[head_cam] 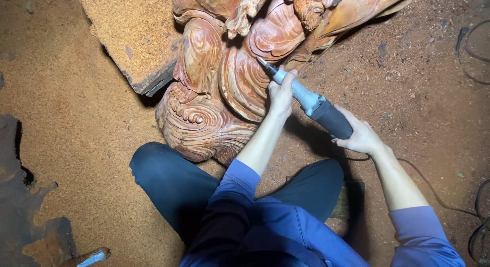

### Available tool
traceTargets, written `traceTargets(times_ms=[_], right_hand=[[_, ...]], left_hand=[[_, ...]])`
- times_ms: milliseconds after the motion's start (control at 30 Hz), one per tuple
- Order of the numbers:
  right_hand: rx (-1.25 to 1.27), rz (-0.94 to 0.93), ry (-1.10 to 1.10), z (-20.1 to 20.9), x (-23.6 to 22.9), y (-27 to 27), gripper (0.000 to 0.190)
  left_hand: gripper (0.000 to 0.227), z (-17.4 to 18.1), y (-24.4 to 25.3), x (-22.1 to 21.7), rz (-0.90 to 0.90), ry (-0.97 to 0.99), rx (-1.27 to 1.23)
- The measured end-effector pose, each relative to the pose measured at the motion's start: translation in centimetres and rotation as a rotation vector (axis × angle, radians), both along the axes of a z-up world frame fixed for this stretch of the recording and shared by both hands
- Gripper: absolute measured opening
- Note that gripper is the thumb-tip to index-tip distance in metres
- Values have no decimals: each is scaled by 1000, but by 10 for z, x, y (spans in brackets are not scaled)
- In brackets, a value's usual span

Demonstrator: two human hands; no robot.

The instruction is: Using a rotary power tool to carve and refine intricate details on a large wooden sculpture.

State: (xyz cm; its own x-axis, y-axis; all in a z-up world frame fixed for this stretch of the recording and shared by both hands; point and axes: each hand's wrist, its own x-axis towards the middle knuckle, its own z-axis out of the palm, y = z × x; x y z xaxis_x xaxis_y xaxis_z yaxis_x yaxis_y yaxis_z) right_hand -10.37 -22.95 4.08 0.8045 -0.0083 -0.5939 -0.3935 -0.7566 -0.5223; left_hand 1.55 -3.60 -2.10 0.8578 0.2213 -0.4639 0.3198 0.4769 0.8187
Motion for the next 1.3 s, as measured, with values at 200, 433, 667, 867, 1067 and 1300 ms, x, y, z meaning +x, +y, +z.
traceTargets(times_ms=[200, 433, 667, 867, 1067, 1300], right_hand=[[6, -3, 13, 0, 0, -1, 113], [23, 10, -16, -15, -2, -9, 115], [108, -50, -70, 8, -59, 2, 128], [489, -220, 12, 26, -104, 60, 126], [514, -190, 25, 52, -89, 91, 124], [517, -213, 4, 57, -91, 102, 123]], left_hand=[[76, 1, -4, 1, -7, -23, -22], [74, -19, -2, 1, -28, -15, 59], [46, 57, 9, -24, -91, -165, 128], [52, 54, 46, -26, -145, -114, -87], [28, 37, 59, -11, -155, -52, -182], [28, 42, 64, -10, -153, -18, -189]])
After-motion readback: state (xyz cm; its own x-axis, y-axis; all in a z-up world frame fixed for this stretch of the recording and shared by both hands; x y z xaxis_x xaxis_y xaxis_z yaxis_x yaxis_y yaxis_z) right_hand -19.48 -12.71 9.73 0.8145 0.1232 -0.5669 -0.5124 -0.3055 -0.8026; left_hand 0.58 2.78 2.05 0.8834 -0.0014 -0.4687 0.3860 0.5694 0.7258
